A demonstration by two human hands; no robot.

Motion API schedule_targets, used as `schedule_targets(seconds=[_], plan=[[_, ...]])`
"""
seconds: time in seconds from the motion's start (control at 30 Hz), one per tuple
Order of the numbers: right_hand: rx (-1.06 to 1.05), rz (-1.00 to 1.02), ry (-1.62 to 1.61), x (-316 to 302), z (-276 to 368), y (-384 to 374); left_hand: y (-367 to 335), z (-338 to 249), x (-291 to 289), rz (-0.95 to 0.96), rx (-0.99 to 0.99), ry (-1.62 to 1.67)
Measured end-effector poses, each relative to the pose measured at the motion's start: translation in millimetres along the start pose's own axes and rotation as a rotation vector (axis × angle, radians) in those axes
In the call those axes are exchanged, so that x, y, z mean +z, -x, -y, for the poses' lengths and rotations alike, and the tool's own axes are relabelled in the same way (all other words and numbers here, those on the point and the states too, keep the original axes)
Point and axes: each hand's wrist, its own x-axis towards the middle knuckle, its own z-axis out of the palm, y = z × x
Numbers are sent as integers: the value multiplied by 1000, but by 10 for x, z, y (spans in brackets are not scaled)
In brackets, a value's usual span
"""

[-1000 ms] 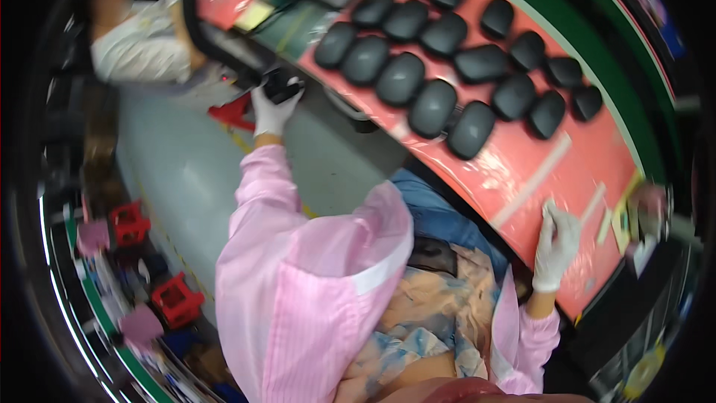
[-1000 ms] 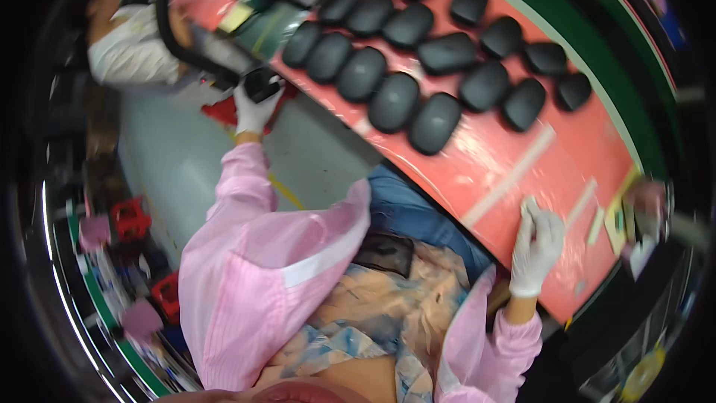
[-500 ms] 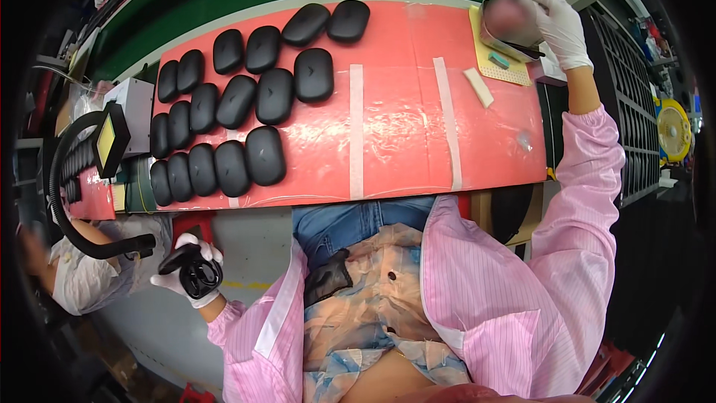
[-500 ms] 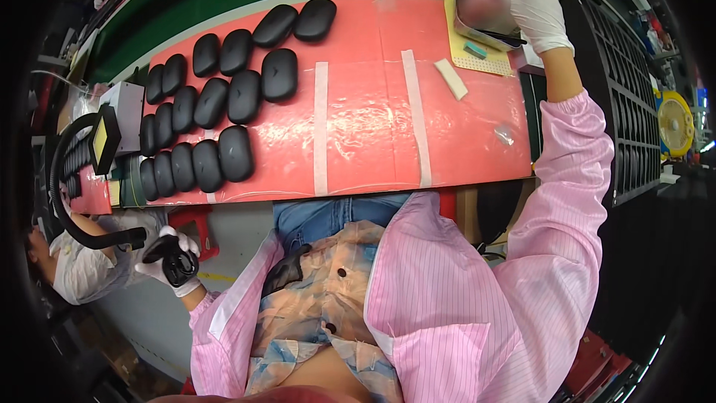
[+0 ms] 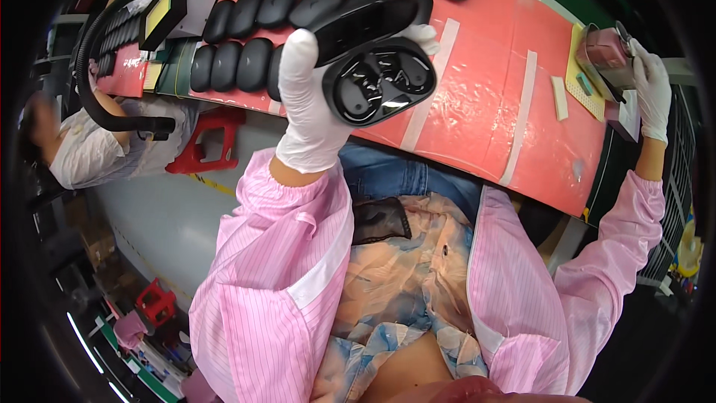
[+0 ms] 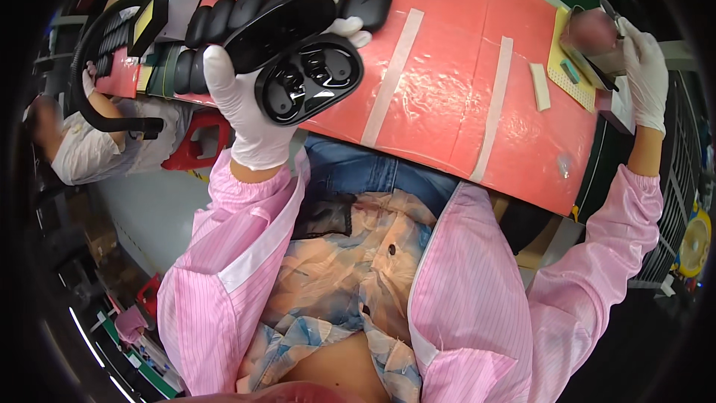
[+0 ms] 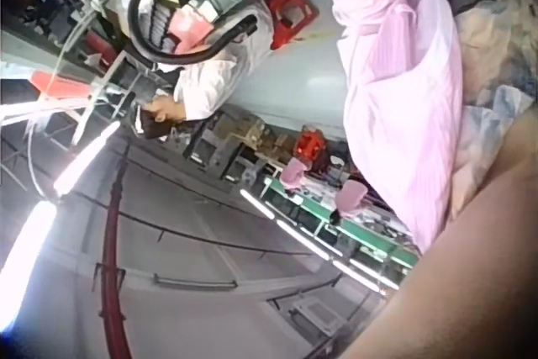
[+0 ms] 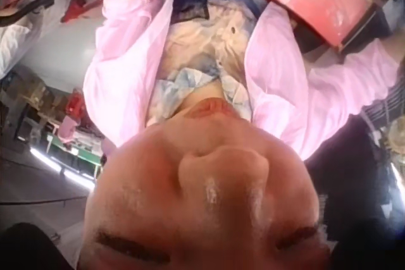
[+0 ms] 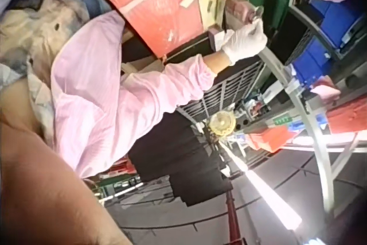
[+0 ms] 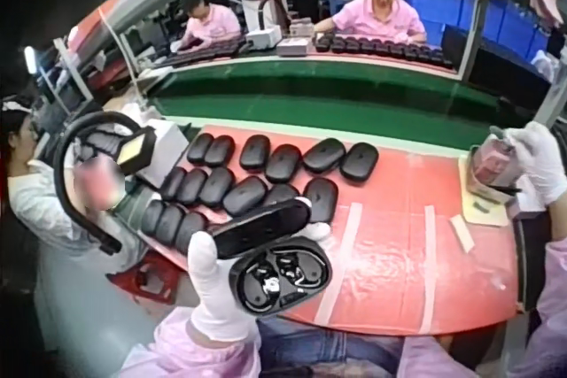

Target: Wiping and inspecting black earbud charging cases on an electronics factory assembly line.

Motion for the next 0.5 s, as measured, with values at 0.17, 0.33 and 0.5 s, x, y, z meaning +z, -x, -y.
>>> schedule_targets(seconds=[0.17, 0.33, 0.5], plan=[[-82, -85, -820, -137, 1360, 508, -25, 187, 147, 85, -14, 45], [-599, -48, -756, -130, 2596, 794, 25, 252, 203, 32, -136, 86], [-556, 81, -708, -140, 2436, 924, 42, 269, 230, 57, -96, -46]])
